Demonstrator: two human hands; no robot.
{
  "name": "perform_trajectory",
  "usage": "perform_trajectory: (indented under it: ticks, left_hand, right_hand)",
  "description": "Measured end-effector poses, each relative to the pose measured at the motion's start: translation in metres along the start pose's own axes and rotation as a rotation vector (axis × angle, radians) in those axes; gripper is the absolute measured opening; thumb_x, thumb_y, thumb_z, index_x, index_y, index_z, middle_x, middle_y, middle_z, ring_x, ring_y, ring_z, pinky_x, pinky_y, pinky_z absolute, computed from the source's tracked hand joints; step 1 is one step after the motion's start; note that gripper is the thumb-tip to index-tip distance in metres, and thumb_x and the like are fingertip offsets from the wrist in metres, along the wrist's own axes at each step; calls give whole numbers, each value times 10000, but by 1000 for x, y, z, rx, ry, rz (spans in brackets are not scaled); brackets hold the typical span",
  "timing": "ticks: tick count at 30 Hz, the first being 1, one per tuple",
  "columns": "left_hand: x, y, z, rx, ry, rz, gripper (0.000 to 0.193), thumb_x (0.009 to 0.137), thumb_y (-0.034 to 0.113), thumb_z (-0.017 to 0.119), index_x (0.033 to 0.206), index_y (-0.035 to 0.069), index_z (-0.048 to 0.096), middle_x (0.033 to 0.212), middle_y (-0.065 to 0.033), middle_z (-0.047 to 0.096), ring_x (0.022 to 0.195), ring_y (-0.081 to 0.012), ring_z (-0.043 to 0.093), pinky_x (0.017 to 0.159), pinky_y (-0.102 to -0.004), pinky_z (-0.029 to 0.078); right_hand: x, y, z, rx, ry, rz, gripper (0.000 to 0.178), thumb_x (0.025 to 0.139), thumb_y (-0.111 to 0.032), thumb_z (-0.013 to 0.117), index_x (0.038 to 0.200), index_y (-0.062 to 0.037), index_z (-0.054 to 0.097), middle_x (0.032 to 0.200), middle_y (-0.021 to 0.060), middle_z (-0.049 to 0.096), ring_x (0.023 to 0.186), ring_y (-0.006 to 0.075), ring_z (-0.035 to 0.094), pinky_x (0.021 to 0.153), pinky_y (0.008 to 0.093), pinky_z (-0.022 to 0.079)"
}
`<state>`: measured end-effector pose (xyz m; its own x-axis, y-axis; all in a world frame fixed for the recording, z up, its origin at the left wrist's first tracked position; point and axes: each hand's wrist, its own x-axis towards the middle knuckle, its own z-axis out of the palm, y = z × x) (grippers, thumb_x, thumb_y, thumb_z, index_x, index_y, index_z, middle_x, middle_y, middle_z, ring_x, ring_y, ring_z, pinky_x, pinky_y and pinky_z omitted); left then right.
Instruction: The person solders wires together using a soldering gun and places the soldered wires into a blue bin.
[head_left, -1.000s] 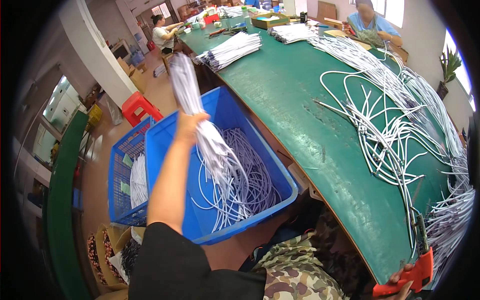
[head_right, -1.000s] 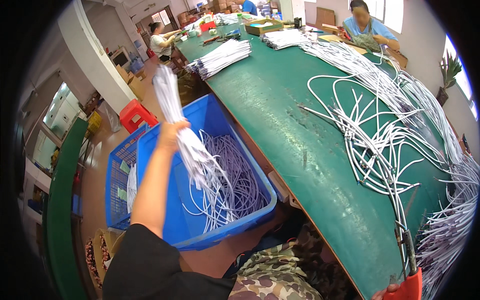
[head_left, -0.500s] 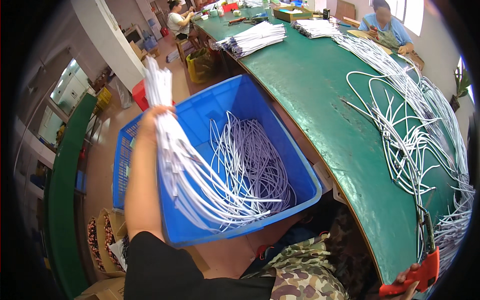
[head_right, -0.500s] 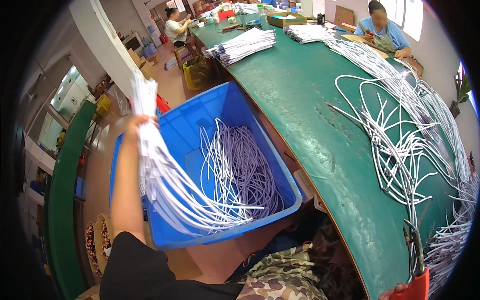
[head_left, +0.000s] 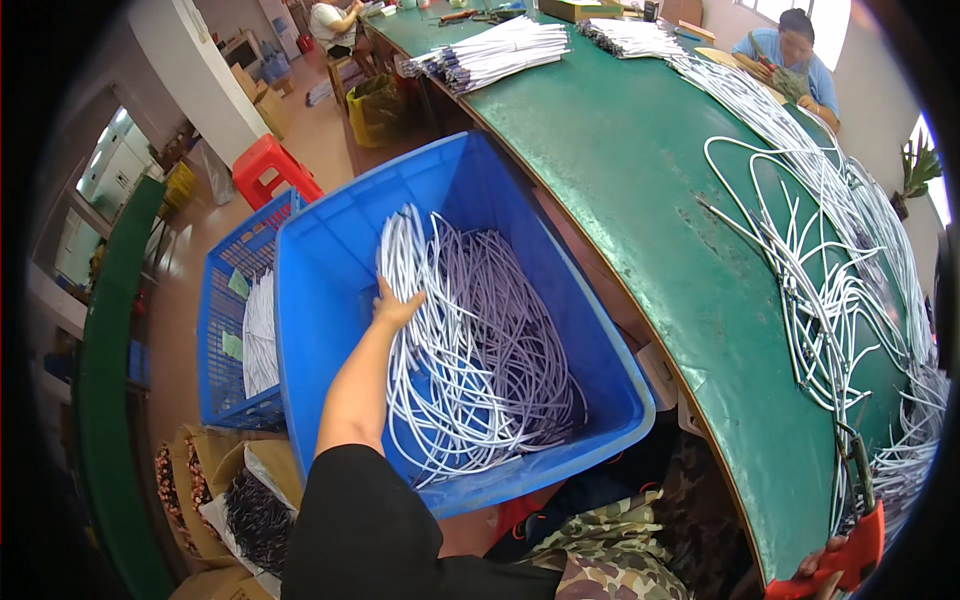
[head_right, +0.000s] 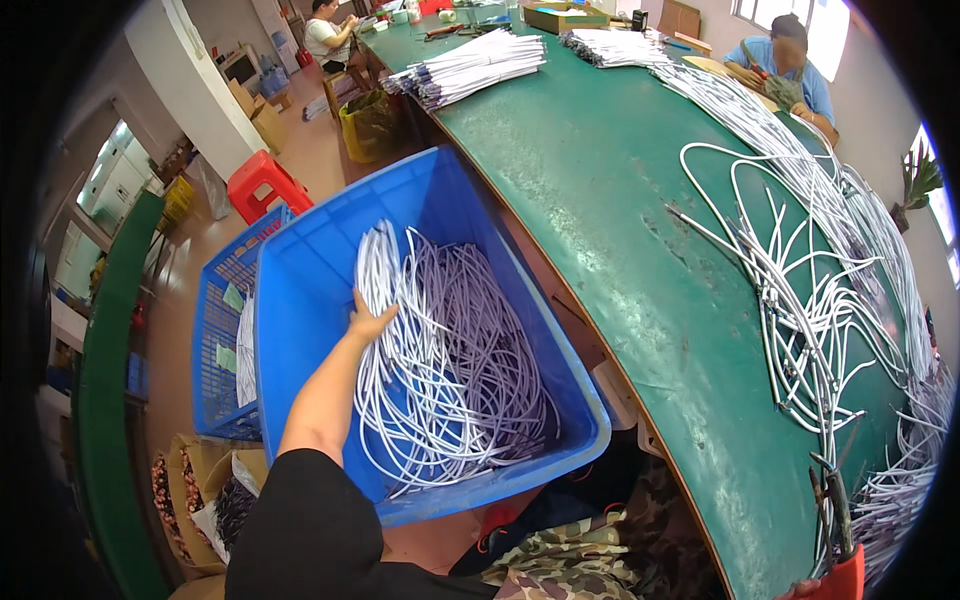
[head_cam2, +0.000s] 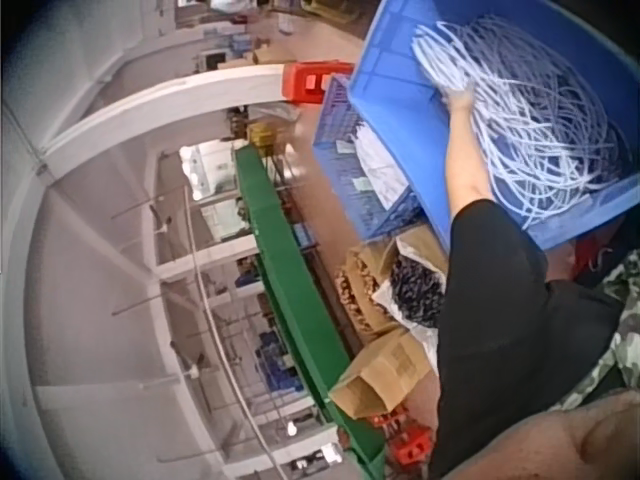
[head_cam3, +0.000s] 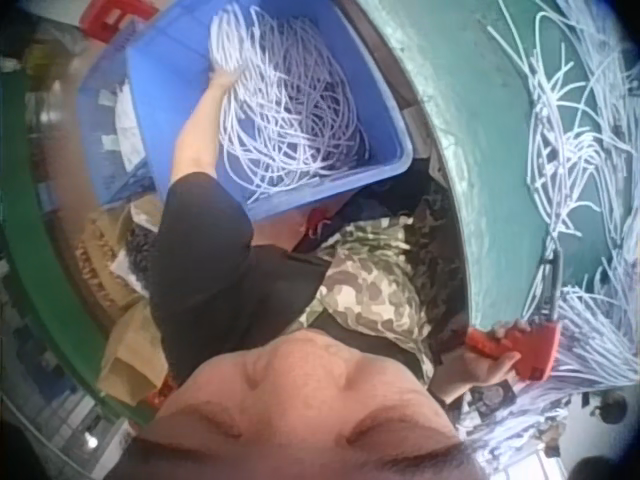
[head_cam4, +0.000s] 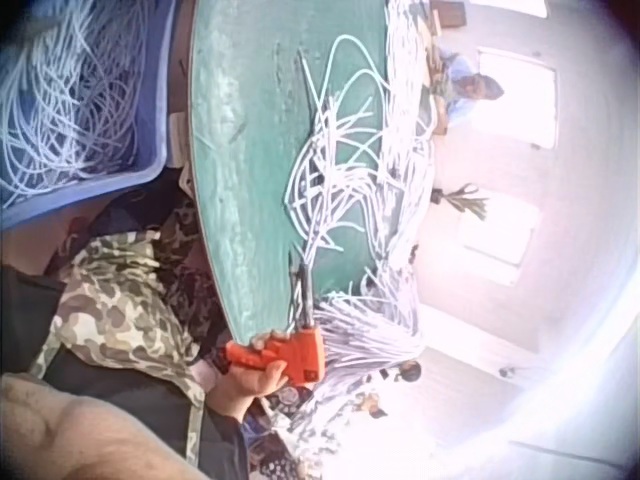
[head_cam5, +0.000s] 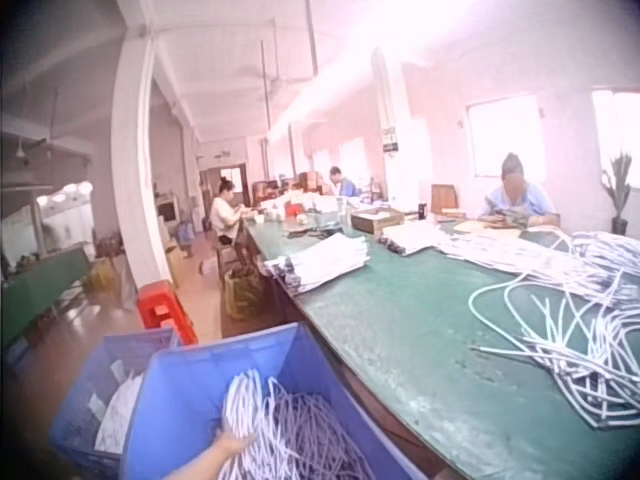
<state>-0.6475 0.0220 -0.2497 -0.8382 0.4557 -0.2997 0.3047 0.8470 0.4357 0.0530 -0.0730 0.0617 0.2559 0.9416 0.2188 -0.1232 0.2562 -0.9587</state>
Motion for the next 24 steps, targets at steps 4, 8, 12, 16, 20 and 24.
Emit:
perform_trajectory:
  ticks: [4, 8, 12, 16, 20, 24]
  left_hand:
    - [9, -44, 14, -311, -166, 107, 935, 821, 592, 609, 1477, 29, 253, 1491, -237, 311, 1406, -339, 268, 1132, -389, 250]
    - [3, -89, -3, 39, -3, -9, 959, 768, 609, 651, 1474, 82, 271, 1474, -281, 296, 1357, -422, 315, 1112, -453, 280]
    - [-11, -111, 20, 91, -92, -38, 1039, 752, 614, 661, 1517, 169, 116, 1493, -295, 217, 1371, -462, 250, 1122, -485, 254]
    - [-20, -114, 59, 41, -43, 42, 1045, 769, 612, 637, 1526, 193, 51, 1522, -254, 189, 1388, -455, 215, 1137, -479, 224]
    - [-29, -106, 94, 173, -49, 18, 973, 814, 620, 563, 1529, 231, 29, 1466, -266, 272, 1310, -480, 338, 1092, -482, 292]
    - [-44, -92, 137, 73, -125, -112, 868, 883, 561, 450, 1527, 210, -13, 1422, -353, 259, 1247, -513, 404, 1059, -504, 331]
  right_hand:
    - [2, 0, 4, -54, -67, -63, 510, 911, -257, 604, 1290, 29, 419, 1159, 183, 520, 892, 245, 530, 764, 326, 449]
    - [0, 2, 5, -46, -37, -14, 517, 919, -274, 588, 1306, 22, 414, 1154, 183, 527, 869, 238, 537, 752, 321, 450]
    - [0, 5, 9, -36, -12, -3, 566, 906, -268, 600, 1339, 30, 390, 1163, 191, 524, 819, 224, 539, 740, 324, 459]
    - [-3, 1, 10, -96, -27, -23, 607, 890, -248, 615, 1365, 38, 368, 1181, 202, 518, 825, 220, 544, 744, 314, 463]
    - [-5, 1, 8, -123, 15, 70, 610, 894, -233, 609, 1376, 38, 351, 1185, 198, 520, 838, 224, 545, 740, 333, 479]
    - [-7, 8, 6, -63, -3, 86, 596, 907, -220, 596, 1378, 40, 337, 1180, 198, 524, 854, 236, 543, 730, 371, 502]
